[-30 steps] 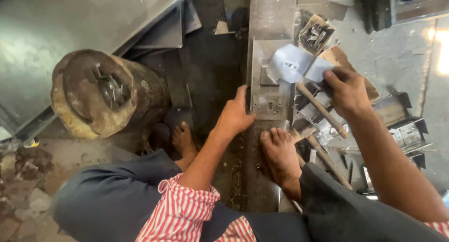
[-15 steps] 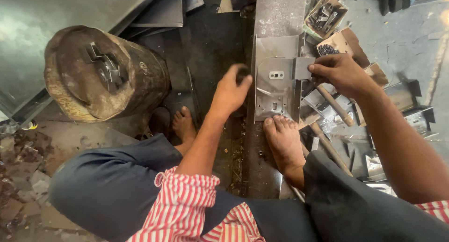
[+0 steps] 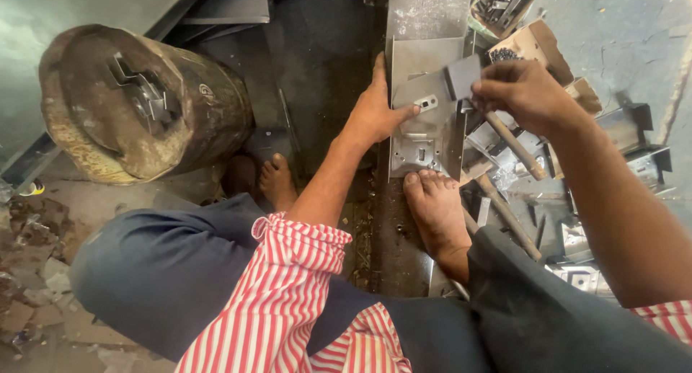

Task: The person sits on the floor and assembles small metal components into a rectangular housing. They use a hammer to tap parts into place, insert a metal rod, and repeatedly adjust the alignment of the pieces. The person also uses a measuring tape to check dimensions and places finished units into a nearby container.

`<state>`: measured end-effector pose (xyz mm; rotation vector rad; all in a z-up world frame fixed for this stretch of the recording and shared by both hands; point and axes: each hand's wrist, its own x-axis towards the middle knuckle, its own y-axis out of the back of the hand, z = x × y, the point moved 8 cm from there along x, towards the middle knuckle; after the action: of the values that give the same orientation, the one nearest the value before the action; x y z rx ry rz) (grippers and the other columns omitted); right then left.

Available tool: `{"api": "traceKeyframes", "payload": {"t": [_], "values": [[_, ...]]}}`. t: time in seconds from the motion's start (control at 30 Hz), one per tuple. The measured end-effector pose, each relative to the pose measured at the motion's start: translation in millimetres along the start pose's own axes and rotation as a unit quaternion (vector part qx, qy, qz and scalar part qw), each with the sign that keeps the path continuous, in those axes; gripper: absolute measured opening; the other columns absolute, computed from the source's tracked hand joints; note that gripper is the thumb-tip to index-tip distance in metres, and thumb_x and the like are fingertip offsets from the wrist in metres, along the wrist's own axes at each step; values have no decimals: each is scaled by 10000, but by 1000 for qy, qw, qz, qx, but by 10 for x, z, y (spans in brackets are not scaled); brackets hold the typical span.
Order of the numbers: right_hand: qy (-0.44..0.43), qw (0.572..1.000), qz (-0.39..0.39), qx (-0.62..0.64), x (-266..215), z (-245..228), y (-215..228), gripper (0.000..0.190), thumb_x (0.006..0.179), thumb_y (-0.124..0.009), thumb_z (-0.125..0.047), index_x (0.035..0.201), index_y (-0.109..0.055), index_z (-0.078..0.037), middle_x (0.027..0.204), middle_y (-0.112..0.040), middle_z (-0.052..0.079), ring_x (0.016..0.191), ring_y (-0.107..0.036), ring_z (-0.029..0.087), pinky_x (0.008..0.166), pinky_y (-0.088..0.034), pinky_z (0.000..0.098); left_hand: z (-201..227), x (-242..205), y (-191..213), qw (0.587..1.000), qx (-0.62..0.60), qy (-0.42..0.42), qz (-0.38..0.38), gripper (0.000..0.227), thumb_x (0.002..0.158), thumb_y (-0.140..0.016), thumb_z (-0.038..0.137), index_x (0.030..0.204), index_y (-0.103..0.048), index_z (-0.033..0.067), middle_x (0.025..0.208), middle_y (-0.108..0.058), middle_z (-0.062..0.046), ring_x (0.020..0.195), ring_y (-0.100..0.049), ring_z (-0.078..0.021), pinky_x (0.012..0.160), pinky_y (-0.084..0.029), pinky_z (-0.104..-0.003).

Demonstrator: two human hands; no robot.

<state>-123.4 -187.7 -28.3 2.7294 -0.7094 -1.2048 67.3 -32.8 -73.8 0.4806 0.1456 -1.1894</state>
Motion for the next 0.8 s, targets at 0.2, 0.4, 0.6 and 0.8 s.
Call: {"api": "traceKeyframes", "payload": {"t": [0.2, 0.4, 0.6, 0.8], "values": [[-48, 997, -58, -17, -12, -35, -109, 256, 960, -693, -175, 1069, -710, 56, 859, -726, 130, 744, -663, 177, 715, -546, 323, 14, 15, 20, 1000, -24, -16, 1, 1220, 805, -837, 238, 1622, 49, 46, 1420, -569, -312, 1288, -620, -399, 1087, -474, -398], [2, 999, 12, 29, -19, -104, 4, 287, 987, -681, -154, 1162, -696, 72, 945, -722, 128, 809, -655, 175, 770, -538, 318, -114, 55, -39, 999, -15, 40, -18, 1264, 716, -844, 231, 1623, 22, 69, 1362, -633, -281, 1262, -649, -357, 1078, -489, -367], [-59, 997, 21, -41, -20, -42, -19, 291, 949, -698, -209, 1146, -695, 4, 923, -740, 95, 822, -679, 178, 809, -547, 330, -94, 106, -30, 998, -69, -8, 0, 1232, 709, -886, 162, 1599, -41, 51, 1374, -606, -258, 1271, -630, -333, 1085, -479, -363], [-35, 997, -1, -70, -101, -52, -53, 332, 979, -696, -297, 1048, -746, 24, 857, -734, 120, 783, -654, 202, 778, -536, 371, -66, 95, -1, 992, -100, 58, 55, 1068, 690, -856, 145, 1567, -253, 49, 1322, -669, -235, 1237, -660, -324, 1052, -493, -362]]}}
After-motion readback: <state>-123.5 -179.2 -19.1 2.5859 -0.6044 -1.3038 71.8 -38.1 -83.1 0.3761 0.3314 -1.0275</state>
